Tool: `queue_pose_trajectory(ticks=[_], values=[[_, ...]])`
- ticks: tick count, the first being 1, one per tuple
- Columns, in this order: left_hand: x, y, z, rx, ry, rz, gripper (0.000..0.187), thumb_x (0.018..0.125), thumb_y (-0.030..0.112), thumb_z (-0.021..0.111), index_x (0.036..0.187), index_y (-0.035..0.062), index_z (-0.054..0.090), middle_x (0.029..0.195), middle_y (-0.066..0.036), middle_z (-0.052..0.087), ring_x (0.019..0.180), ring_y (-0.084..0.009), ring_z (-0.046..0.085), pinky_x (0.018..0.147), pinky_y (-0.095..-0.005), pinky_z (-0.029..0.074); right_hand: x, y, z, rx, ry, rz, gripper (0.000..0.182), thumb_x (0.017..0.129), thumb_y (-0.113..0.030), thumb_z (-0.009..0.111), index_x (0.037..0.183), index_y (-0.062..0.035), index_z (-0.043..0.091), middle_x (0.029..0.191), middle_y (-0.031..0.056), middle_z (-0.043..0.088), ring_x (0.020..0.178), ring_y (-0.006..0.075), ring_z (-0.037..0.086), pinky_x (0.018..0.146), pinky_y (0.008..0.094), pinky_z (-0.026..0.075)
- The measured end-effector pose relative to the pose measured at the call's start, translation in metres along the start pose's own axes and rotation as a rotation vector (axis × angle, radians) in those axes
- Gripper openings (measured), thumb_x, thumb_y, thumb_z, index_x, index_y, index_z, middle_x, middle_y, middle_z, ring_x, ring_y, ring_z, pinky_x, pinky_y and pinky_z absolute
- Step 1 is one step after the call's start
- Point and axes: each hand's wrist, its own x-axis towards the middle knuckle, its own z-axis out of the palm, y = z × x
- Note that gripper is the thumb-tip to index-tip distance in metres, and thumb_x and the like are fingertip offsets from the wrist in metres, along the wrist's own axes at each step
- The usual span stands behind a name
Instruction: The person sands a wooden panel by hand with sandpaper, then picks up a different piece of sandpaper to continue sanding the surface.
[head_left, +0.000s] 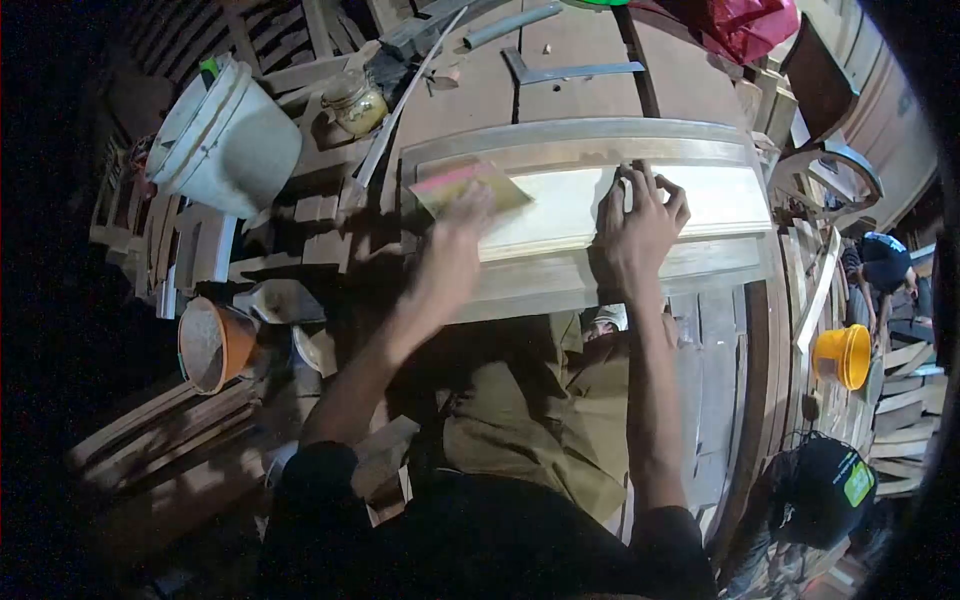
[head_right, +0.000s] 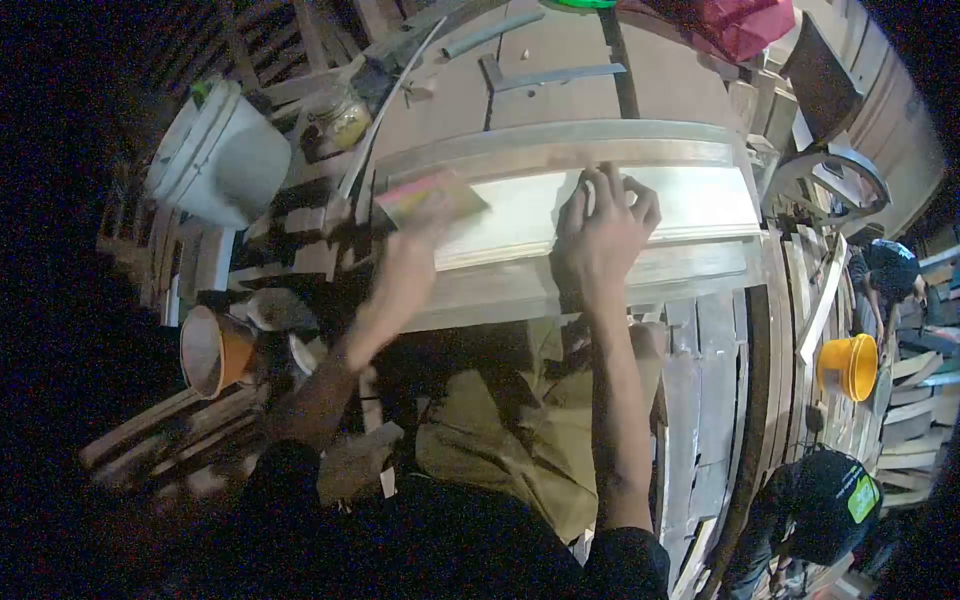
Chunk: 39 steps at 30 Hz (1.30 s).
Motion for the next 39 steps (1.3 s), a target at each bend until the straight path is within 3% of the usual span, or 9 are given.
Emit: queue_pose_trajectory(ticks=[5,9,12,17,22,27,31,36,39], values=[[-0.025,0.034,0.023,0.058,0.05,0.089,0.047,0.089,-0.017,0.044,0.133,-0.0115,0.062,0.147,-0.028,0.057,0.143,-0.0416,0.051,0.124,-0.0499,0.037,0.001,-0.002,-0.003,-0.029,-0.024,-0.004,0.026,0.095,-0.021,0.062,0.116,-0.0099,0.072,0.135,0.0041,0.069,0.119,0.0337,0.054,0.111,0.0482,0.035],[0.021,-0.009,-0.006,-0.037,0.044,-0.118,0.056,0.085,-0.02,0.047,0.139,-0.0105,0.059,0.149,-0.03,0.054,0.142,-0.0444,0.05,0.124,-0.053,0.037,0.003,-0.006,-0.008,0.045,-0.049,0.01,0.027,0.096,-0.021,0.062,0.118,-0.0097,0.072,0.136,0.0069,0.068,0.121,0.0348,0.053,0.113,0.0485,0.033],[0.002,0.018,-0.008,0.061,-0.142,-0.04,0.054,0.088,-0.017,0.047,0.141,-0.0106,0.057,0.15,-0.032,0.053,0.144,-0.0443,0.049,0.125,-0.0522,0.036,0.0,0.002,-0.001,-0.005,-0.051,0.004,0.029,0.097,-0.021,0.061,0.121,-0.0093,0.072,0.137,0.0075,0.068,0.122,0.0346,0.053,0.113,0.0484,0.034],[0.004,-0.002,0.002,-0.006,0.105,-0.093,0.052,0.087,-0.017,0.046,0.135,-0.0075,0.063,0.142,-0.031,0.058,0.136,-0.0415,0.056,0.119,-0.0451,0.044,0.001,0.001,-0.001,-0.017,-0.072,0.026,0.027,0.098,-0.022,0.061,0.12,-0.0103,0.073,0.137,0.0074,0.069,0.124,0.034,0.052,0.113,0.0486,0.033],[-0.03,0.042,0.014,-0.048,0.009,0.065,0.048,0.093,-0.012,0.044,0.137,-0.009,0.061,0.148,-0.029,0.055,0.146,-0.0419,0.047,0.126,-0.0484,0.033,0.003,0.003,-0.001,-0.011,-0.057,0.021,0.027,0.097,-0.024,0.063,0.12,-0.0116,0.073,0.137,0.0054,0.069,0.123,0.0336,0.053,0.113,0.0485,0.034],[0.004,-0.003,0.006,-0.077,0.006,-0.164,0.047,0.092,-0.012,0.05,0.137,-0.0095,0.061,0.149,-0.031,0.054,0.145,-0.0439,0.047,0.125,-0.0517,0.034,-0.004,0.002,0.002,-0.009,-0.06,0.03,0.027,0.097,-0.024,0.063,0.118,-0.0117,0.073,0.138,0.0046,0.068,0.123,0.0334,0.052,0.113,0.0478,0.033],[-0.026,0.049,0.005,-0.018,-0.031,0.125,0.046,0.089,-0.014,0.051,0.133,-0.0135,0.061,0.145,-0.034,0.055,0.141,-0.0459,0.05,0.123,-0.0513,0.039,0.001,0.003,-0.001,0.004,-0.05,0.006,0.028,0.095,-0.021,0.063,0.119,-0.0107,0.072,0.138,0.0062,0.068,0.123,0.0338,0.052,0.113,0.0479,0.033],[0.021,-0.012,0.002,-0.115,0.052,-0.197,0.047,0.089,-0.015,0.046,0.135,-0.0149,0.059,0.148,-0.036,0.05,0.144,-0.045,0.047,0.124,-0.0494,0.037,0.0,0.002,-0.004,0.007,-0.108,0.025,0.031,0.098,-0.024,0.064,0.125,-0.0123,0.072,0.141,0.0058,0.067,0.125,0.0332,0.051,0.114,0.0466,0.033],[-0.02,0.029,0.025,-0.002,-0.031,0.081,0.049,0.09,-0.012,0.047,0.137,-0.0081,0.062,0.148,-0.031,0.054,0.149,-0.0452,0.041,0.126,-0.0491,0.034,0.001,-0.001,-0.005,0.013,-0.047,0.005,0.028,0.094,-0.019,0.066,0.12,-0.0103,0.072,0.137,0.0069,0.068,0.122,0.0336,0.053,0.111,0.0475,0.034]])
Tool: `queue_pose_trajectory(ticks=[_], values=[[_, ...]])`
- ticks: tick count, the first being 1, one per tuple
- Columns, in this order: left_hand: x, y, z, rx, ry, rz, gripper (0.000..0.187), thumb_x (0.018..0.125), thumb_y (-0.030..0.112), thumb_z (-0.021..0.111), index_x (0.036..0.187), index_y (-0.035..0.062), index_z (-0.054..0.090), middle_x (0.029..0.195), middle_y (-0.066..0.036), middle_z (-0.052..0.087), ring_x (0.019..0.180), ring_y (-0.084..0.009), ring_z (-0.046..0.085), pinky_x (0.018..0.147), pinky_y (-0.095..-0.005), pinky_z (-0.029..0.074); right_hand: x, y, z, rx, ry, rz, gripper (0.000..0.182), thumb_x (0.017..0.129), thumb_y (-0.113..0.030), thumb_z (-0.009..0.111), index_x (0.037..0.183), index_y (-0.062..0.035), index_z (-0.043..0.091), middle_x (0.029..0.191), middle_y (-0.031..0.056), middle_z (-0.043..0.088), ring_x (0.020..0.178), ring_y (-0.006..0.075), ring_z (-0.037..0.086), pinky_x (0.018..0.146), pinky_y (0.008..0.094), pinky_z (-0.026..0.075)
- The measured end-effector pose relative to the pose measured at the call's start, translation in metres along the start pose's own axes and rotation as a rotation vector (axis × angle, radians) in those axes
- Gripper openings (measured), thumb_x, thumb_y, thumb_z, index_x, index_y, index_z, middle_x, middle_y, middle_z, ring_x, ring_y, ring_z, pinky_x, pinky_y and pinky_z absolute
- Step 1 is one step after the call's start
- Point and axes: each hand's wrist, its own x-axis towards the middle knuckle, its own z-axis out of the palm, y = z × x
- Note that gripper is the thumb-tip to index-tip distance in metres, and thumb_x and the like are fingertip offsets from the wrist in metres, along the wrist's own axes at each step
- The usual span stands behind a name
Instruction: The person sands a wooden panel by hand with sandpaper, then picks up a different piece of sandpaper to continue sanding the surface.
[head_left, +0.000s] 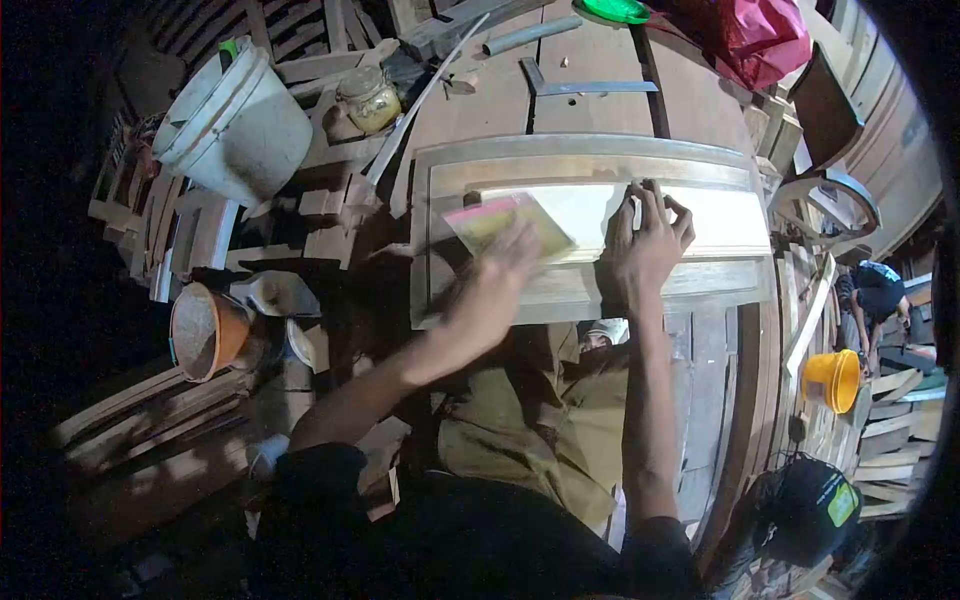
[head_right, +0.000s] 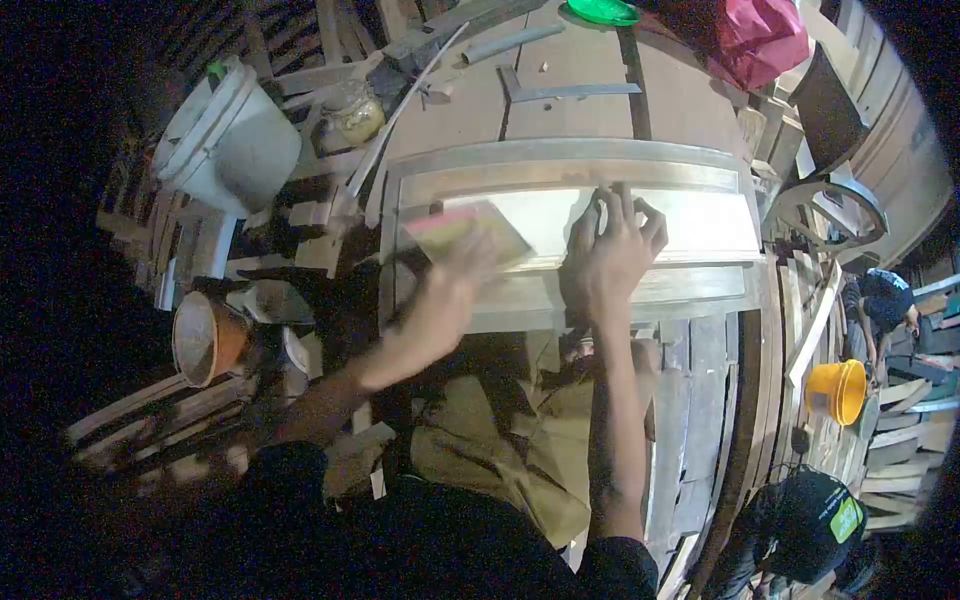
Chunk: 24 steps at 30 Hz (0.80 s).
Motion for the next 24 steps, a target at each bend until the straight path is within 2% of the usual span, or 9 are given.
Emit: queue_pose_trajectory(ticks=[3,5,9,11,13,15,18,21,24], values=[[0.012,-0.018,-0.009,-0.118,0.061,-0.103,0.051,0.088,-0.014,0.047,0.137,-0.0089,0.061,0.15,-0.029,0.054,0.148,-0.0396,0.045,0.126,-0.046,0.034,0.0,-0.001,0.001,-0.005,-0.009,0.009,0.027,0.094,-0.019,0.066,0.119,-0.0103,0.072,0.137,0.007,0.068,0.121,0.034,0.053,0.111,0.0475,0.035],[0.034,-0.038,-0.023,-0.045,0.085,-0.138,0.05,0.089,-0.016,0.046,0.136,-0.0121,0.06,0.147,-0.03,0.056,0.144,-0.043,0.049,0.124,-0.0501,0.038,-0.002,0.0,0.002,0.003,-0.014,0.019,0.027,0.095,-0.02,0.065,0.119,-0.01,0.072,0.136,0.0072,0.068,0.121,0.0345,0.053,0.111,0.0476,0.035],[0.001,0.019,-0.008,-0.087,0.074,0.014,0.047,0.086,-0.016,0.049,0.131,-0.0132,0.064,0.139,-0.034,0.06,0.141,-0.0451,0.052,0.124,-0.0519,0.037,0.002,-0.001,0.001,-0.008,0.009,-0.003,0.026,0.096,-0.02,0.064,0.118,-0.01,0.073,0.136,0.0072,0.069,0.121,0.0347,0.053,0.111,0.0484,0.034],[0.012,-0.014,-0.001,-0.163,0.116,-0.063,0.047,0.085,-0.017,0.05,0.129,-0.0118,0.065,0.143,-0.033,0.058,0.142,-0.0447,0.051,0.123,-0.05,0.038,0.0,0.002,0.003,-0.004,0.012,-0.005,0.026,0.096,-0.02,0.063,0.118,-0.01,0.073,0.136,0.0072,0.069,0.12,0.035,0.053,0.112,0.0487,0.033],[0.035,-0.038,-0.026,0.069,0.064,-0.065,0.048,0.085,-0.016,0.05,0.13,-0.0098,0.066,0.143,-0.034,0.057,0.142,-0.0446,0.05,0.122,-0.0471,0.04,-0.003,-0.001,0.001,0.002,-0.014,0.003,0.026,0.096,-0.021,0.063,0.118,-0.0103,0.073,0.136,0.0062,0.068,0.121,0.0346,0.053,0.112,0.0488,0.033],[0.031,-0.014,-0.023,-0.104,0.059,-0.239,0.049,0.086,-0.016,0.05,0.133,-0.0097,0.064,0.144,-0.033,0.056,0.143,-0.0437,0.05,0.123,-0.0466,0.039,0.001,-0.001,0.002,-0.013,-0.012,0.011,0.026,0.097,-0.022,0.063,0.119,-0.0103,0.072,0.136,0.0058,0.068,0.121,0.0344,0.052,0.112,0.0489,0.033],[-0.003,0.012,-0.002,0.067,0.025,0.038,0.047,0.091,-0.012,0.051,0.137,-0.0113,0.059,0.145,-0.034,0.056,0.143,-0.0436,0.05,0.124,-0.0471,0.037,0.002,0.003,0.004,-0.007,-0.015,0.021,0.027,0.096,-0.021,0.063,0.12,-0.0106,0.072,0.137,0.0055,0.068,0.122,0.0344,0.052,0.112,0.0482,0.034],[0.029,-0.026,-0.021,-0.143,-0.041,-0.286,0.044,0.095,-0.008,0.049,0.138,-0.0135,0.058,0.145,-0.033,0.056,0.143,-0.0425,0.05,0.124,-0.0486,0.038,-0.004,-0.001,0.001,-0.003,-0.031,0.023,0.028,0.096,-0.02,0.064,0.121,-0.0105,0.072,0.138,0.0059,0.067,0.122,0.034,0.052,0.112,0.0481,0.034],[0.016,-0.012,-0.006,0.037,0.079,-0.013,0.043,0.095,-0.007,0.047,0.135,-0.014,0.059,0.143,-0.034,0.057,0.141,-0.0423,0.052,0.122,-0.0483,0.04,-0.001,0.0,0.001,-0.021,-0.022,0.013,0.028,0.094,-0.019,0.065,0.121,-0.0096,0.071,0.138,0.0056,0.067,0.123,0.0332,0.052,0.112,0.0484,0.034]])
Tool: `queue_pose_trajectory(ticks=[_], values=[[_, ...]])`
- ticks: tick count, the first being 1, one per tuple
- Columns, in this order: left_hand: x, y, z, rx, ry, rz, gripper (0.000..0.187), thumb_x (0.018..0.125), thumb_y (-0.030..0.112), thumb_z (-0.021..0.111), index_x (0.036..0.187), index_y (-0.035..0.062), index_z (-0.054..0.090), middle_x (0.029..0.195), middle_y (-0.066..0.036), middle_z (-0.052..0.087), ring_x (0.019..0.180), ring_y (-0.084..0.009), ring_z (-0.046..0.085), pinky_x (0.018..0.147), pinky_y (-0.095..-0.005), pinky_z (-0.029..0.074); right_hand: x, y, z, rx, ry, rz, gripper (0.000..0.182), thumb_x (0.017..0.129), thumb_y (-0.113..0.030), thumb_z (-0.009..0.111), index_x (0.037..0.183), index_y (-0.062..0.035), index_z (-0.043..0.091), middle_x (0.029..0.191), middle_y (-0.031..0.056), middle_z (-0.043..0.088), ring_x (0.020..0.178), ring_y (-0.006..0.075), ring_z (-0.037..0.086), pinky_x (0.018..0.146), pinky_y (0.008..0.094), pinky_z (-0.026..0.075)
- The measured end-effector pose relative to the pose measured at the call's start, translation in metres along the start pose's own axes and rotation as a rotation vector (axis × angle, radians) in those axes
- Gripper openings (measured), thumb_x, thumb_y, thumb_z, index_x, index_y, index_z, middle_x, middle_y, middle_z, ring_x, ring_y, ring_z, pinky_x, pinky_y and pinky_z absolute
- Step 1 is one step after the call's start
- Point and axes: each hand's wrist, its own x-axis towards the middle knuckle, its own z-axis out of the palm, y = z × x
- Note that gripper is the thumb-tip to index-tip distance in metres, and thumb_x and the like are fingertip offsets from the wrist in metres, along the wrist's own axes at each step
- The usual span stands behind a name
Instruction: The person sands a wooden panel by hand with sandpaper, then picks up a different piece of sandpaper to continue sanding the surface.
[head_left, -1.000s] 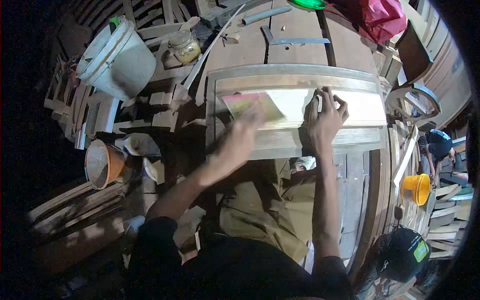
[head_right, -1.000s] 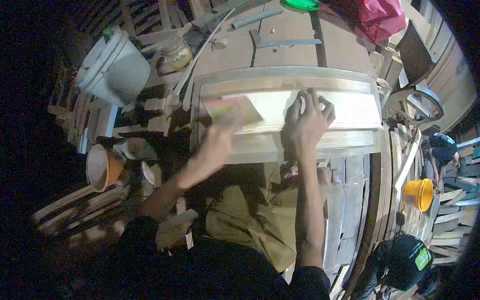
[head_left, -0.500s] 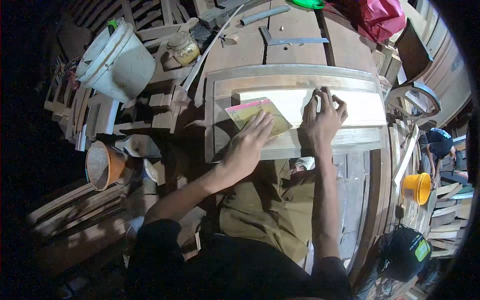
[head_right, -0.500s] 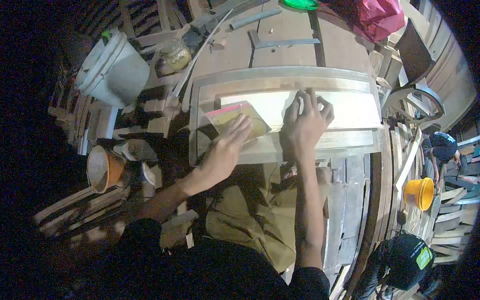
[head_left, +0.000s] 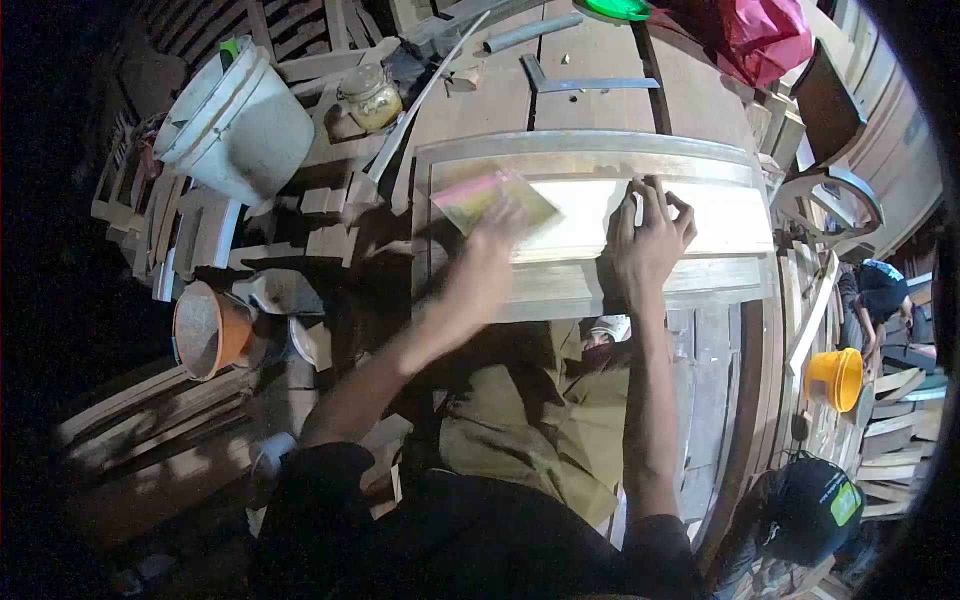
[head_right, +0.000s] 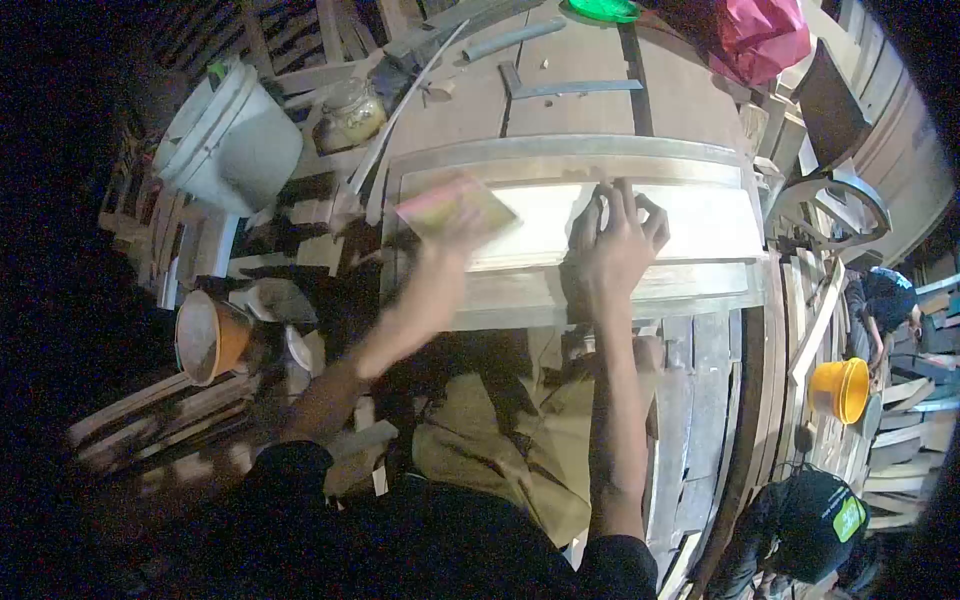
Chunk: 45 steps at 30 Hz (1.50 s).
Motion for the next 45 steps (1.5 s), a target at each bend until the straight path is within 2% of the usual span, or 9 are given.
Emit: queue_pose_trajectory(ticks=[15,18,21,26,31,34,37,42,45], values=[[0.018,-0.019,-0.007,-0.121,-0.07,-0.164,0.046,0.092,-0.011,0.049,0.138,-0.0136,0.058,0.147,-0.033,0.054,0.145,-0.041,0.048,0.123,-0.0477,0.039,0.001,-0.004,-0.004,0.011,-0.013,0.01,0.027,0.096,-0.021,0.063,0.12,-0.0097,0.072,0.137,0.0064,0.068,0.123,0.0346,0.052,0.112,0.0473,0.034],[-0.014,0.014,0.001,0.058,0.012,0.14,0.043,0.095,-0.01,0.045,0.135,-0.0148,0.058,0.139,-0.035,0.059,0.137,-0.0393,0.057,0.121,-0.0465,0.042,0.003,0.001,0.0,0.029,0.014,0.014,0.027,0.096,-0.022,0.063,0.119,-0.0104,0.073,0.138,0.006,0.068,0.123,0.035,0.052,0.112,0.0487,0.034],[0.025,-0.037,-0.015,-0.182,-0.066,-0.242,0.045,0.093,-0.011,0.049,0.137,-0.0134,0.057,0.144,-0.033,0.057,0.139,-0.0424,0.054,0.123,-0.0482,0.038,-0.003,0.0,0.001,0.019,0.016,-0.015,0.027,0.096,-0.021,0.063,0.117,-0.01,0.073,0.138,0.0056,0.068,0.122,0.0354,0.052,0.112,0.0494,0.034],[-0.021,0.016,0.001,-0.064,-0.052,0.072,0.04,0.098,-0.006,0.048,0.136,-0.0135,0.058,0.145,-0.034,0.055,0.145,-0.0391,0.049,0.122,-0.0468,0.04,0.005,0.001,-0.001,0.025,0.024,-0.003,0.026,0.096,-0.021,0.062,0.117,-0.0094,0.072,0.135,0.0069,0.069,0.12,0.0358,0.053,0.111,0.0493,0.034],[0.021,-0.005,-0.02,-0.146,-0.103,-0.194,0.044,0.096,-0.008,0.049,0.139,-0.0115,0.057,0.147,-0.032,0.055,0.145,-0.0408,0.048,0.124,-0.0482,0.037,0.001,-0.004,-0.001,0.038,0.01,0.016,0.025,0.095,-0.021,0.063,0.116,-0.0101,0.072,0.136,0.0042,0.068,0.121,0.035,0.053,0.111,0.0484,0.035],[-0.014,0.019,0.0,-0.02,-0.007,0.096,0.045,0.096,-0.009,0.046,0.139,-0.0112,0.058,0.145,-0.033,0.056,0.144,-0.0398,0.05,0.123,-0.0454,0.04,0.002,0.001,0.0,0.011,0.018,-0.008,0.026,0.095,-0.021,0.064,0.117,-0.0099,0.072,0.138,0.0042,0.068,0.121,0.0344,0.052,0.112,0.0487,0.034],[0.021,-0.024,-0.01,-0.149,-0.024,-0.324,0.047,0.092,-0.011,0.048,0.138,-0.0122,0.058,0.145,-0.035,0.054,0.143,-0.0409,0.05,0.123,-0.0459,0.04,-0.001,0.001,0.002,0.026,0.007,-0.006,0.026,0.095,-0.02,0.064,0.117,-0.0096,0.072,0.137,0.0063,0.068,0.121,0.0344,0.052,0.112,0.0485,0.034],[-0.021,0.02,0.004,-0.052,-0.005,0.066,0.046,0.091,-0.011,0.052,0.136,-0.0129,0.059,0.145,-0.032,0.056,0.141,-0.0401,0.053,0.122,-0.0483,0.041,0.002,0.0,-0.002,0.011,0.008,-0.01,0.028,0.096,-0.021,0.063,0.12,-0.0087,0.072,0.137,0.0095,0.068,0.122,0.0342,0.052,0.112,0.0486,0.034],[0.015,-0.031,0.0,-0.138,0.065,-0.219,0.046,0.091,-0.011,0.051,0.136,-0.0114,0.06,0.144,-0.031,0.058,0.139,-0.0434,0.054,0.122,-0.0496,0.039,0.001,0.001,0.001,0.018,0.021,-0.017,0.025,0.096,-0.021,0.063,0.117,-0.009,0.072,0.137,0.0088,0.068,0.121,0.0345,0.053,0.112,0.0488,0.034]])
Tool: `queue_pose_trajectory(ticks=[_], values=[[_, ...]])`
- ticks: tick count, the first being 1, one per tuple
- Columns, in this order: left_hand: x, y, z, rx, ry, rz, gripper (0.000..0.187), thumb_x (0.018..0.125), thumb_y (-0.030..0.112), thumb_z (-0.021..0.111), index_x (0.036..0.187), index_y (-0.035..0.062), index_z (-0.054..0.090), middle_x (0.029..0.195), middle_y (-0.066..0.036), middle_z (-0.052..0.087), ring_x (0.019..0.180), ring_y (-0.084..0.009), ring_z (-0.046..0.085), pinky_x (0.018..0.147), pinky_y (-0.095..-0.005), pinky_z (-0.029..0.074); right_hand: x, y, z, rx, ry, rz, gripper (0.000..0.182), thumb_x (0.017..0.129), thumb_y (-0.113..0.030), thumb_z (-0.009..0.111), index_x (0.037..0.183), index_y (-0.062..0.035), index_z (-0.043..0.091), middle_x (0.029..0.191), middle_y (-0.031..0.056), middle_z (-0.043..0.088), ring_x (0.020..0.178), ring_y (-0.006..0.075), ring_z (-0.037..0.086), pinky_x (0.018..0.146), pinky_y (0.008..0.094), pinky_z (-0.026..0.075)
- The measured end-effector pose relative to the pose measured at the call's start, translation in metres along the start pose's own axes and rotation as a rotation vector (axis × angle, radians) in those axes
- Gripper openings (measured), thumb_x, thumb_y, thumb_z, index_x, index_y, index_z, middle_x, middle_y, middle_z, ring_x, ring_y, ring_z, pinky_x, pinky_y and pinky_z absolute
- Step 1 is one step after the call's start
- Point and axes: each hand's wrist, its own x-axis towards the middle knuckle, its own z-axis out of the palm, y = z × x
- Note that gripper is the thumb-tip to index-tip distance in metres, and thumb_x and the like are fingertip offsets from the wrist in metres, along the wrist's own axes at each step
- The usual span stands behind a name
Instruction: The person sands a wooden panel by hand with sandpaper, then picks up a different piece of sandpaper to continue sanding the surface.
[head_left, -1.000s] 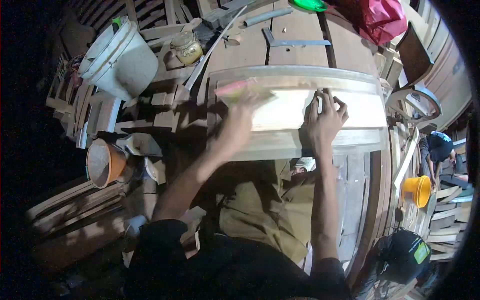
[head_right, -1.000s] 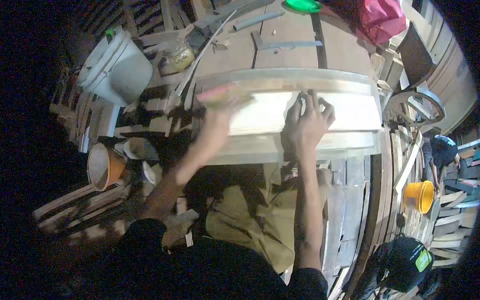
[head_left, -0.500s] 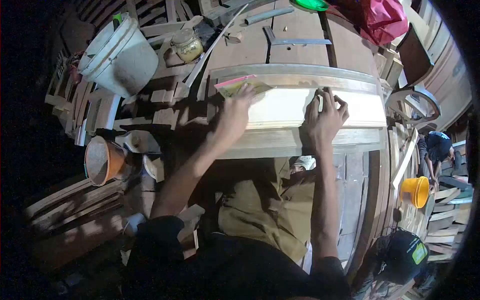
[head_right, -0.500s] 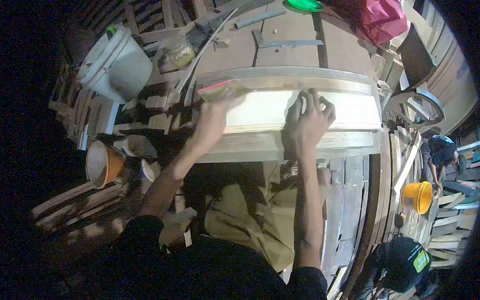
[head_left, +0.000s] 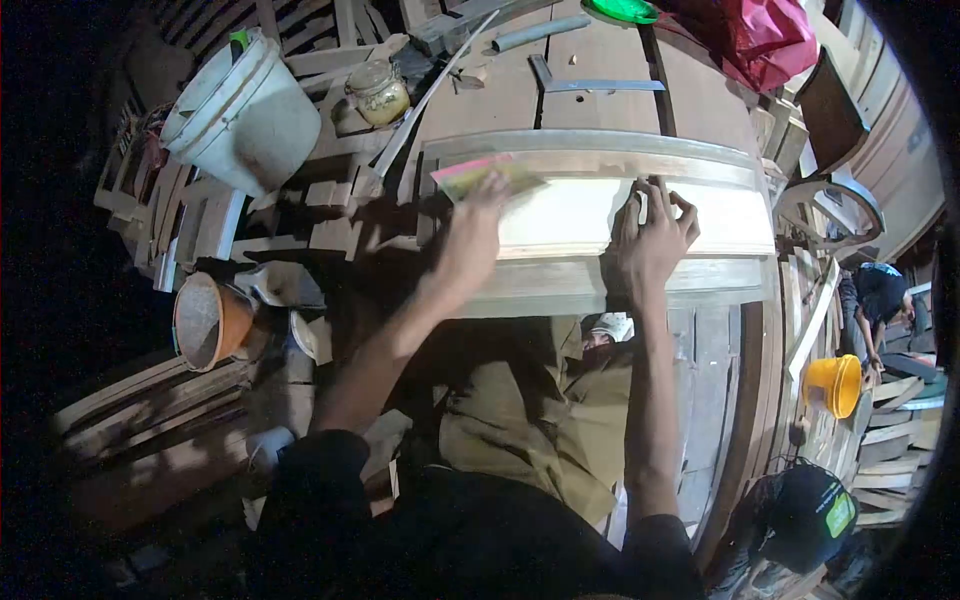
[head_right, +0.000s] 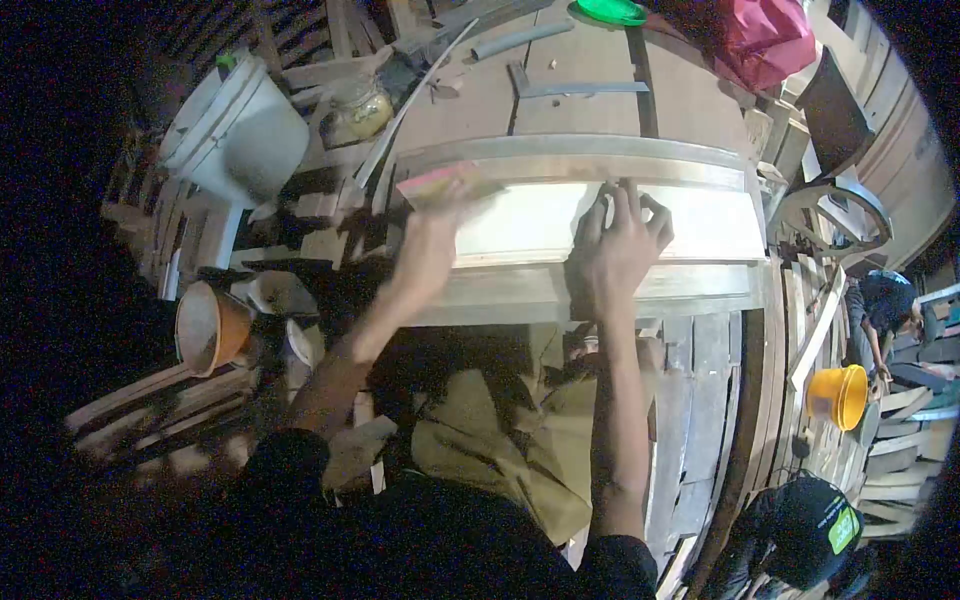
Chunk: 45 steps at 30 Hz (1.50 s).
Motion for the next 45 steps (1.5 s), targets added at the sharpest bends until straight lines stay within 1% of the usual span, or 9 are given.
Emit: queue_pose_trajectory(ticks=[5,9,12,17,21,33,37,40,45], values=[[-0.042,0.04,0.001,0.06,-0.174,0.255,0.05,0.094,-0.009,0.047,0.144,-0.0108,0.053,0.152,-0.031,0.05,0.145,-0.0443,0.047,0.121,-0.0503,0.041,0.001,-0.002,-0.003,-0.01,-0.009,0.015,0.027,0.096,-0.021,0.063,0.12,-0.0109,0.072,0.136,0.0061,0.069,0.121,0.0341,0.053,0.112,0.0466,0.035],[0.012,-0.004,0.002,-0.024,-0.115,-0.037,0.046,0.1,-0.004,0.037,0.141,-0.0121,0.055,0.15,-0.034,0.05,0.145,-0.0446,0.046,0.122,-0.0505,0.04,0.0,-0.006,-0.006,-0.004,-0.029,0.021,0.026,0.097,-0.02,0.063,0.119,-0.0106,0.072,0.136,0.0042,0.068,0.122,0.0323,0.052,0.112,0.0469,0.034],[-0.028,0.041,0.019,0.243,0.003,0.353,0.042,0.095,-0.008,0.045,0.134,-0.0103,0.061,0.138,-0.032,0.061,0.133,-0.0372,0.061,0.118,-0.0458,0.046,0.001,-0.001,-0.002,-0.062,-0.071,0.053,0.032,0.098,-0.025,0.064,0.126,-0.0128,0.073,0.142,0.0047,0.067,0.127,0.0321,0.052,0.114,0.0472,0.034],[0.036,0.024,-0.008,-0.12,-0.19,-0.085,0.049,0.088,-0.016,0.048,0.135,-0.0139,0.059,0.145,-0.035,0.055,0.141,-0.0485,0.05,0.121,-0.0522,0.041,-0.002,0.004,0.005,-0.041,0.011,0.003,0.027,0.096,-0.023,0.065,0.119,-0.011,0.072,0.138,0.0041,0.068,0.122,0.0325,0.053,0.112,0.0476,0.035],[-0.022,0.04,0.024,0.224,-0.049,0.351,0.04,0.095,-0.007,0.047,0.131,-0.0129,0.063,0.137,-0.031,0.063,0.137,-0.0385,0.058,0.12,-0.0463,0.043,0.001,-0.004,-0.003,-0.014,0.007,0.025,0.026,0.095,-0.022,0.064,0.116,-0.01,0.073,0.136,0.0061,0.069,0.121,0.0342,0.054,0.111,0.0483,0.035],[0.031,0.033,0.011,-0.127,-0.151,-0.136,0.046,0.086,-0.015,0.053,0.131,-0.0151,0.062,0.14,-0.035,0.059,0.141,-0.0472,0.051,0.123,-0.0511,0.038,0.0,-0.005,-0.003,-0.002,0.034,0.012,0.025,0.093,-0.021,0.066,0.113,-0.01,0.073,0.135,0.0041,0.068,0.118,0.0348,0.054,0.11,0.0488,0.035],[-0.012,0.053,0.028,0.062,-0.08,0.341,0.04,0.088,-0.014,0.053,0.127,-0.0153,0.063,0.137,-0.037,0.06,0.139,-0.0501,0.051,0.12,-0.0523,0.042,0.002,-0.004,-0.003,0.02,0.029,0.025,0.027,0.092,-0.019,0.065,0.115,-0.0083,0.073,0.135,0.0074,0.068,0.119,0.0354,0.054,0.11,0.0484,0.035],[0.034,0.044,0.002,-0.029,-0.295,-0.231,0.043,0.086,-0.01,0.058,0.129,-0.0146,0.062,0.139,-0.035,0.059,0.139,-0.0488,0.051,0.119,-0.0518,0.043,0.0,-0.004,-0.003,0.023,0.029,0.019,0.027,0.091,-0.019,0.066,0.116,-0.0087,0.073,0.135,0.0072,0.068,0.119,0.0347,0.054,0.11,0.0485,0.035],[-0.015,0.063,0.023,0.091,-0.14,0.283,0.039,0.092,-0.007,0.053,0.129,-0.0121,0.063,0.14,-0.035,0.059,0.141,-0.0443,0.052,0.118,-0.0488,0.044,0.0,0.003,0.003,0.001,0.031,0.018,0.027,0.093,-0.019,0.065,0.117,-0.0092,0.072,0.136,0.0069,0.068,0.12,0.0343,0.055,0.11,0.0485,0.036]])
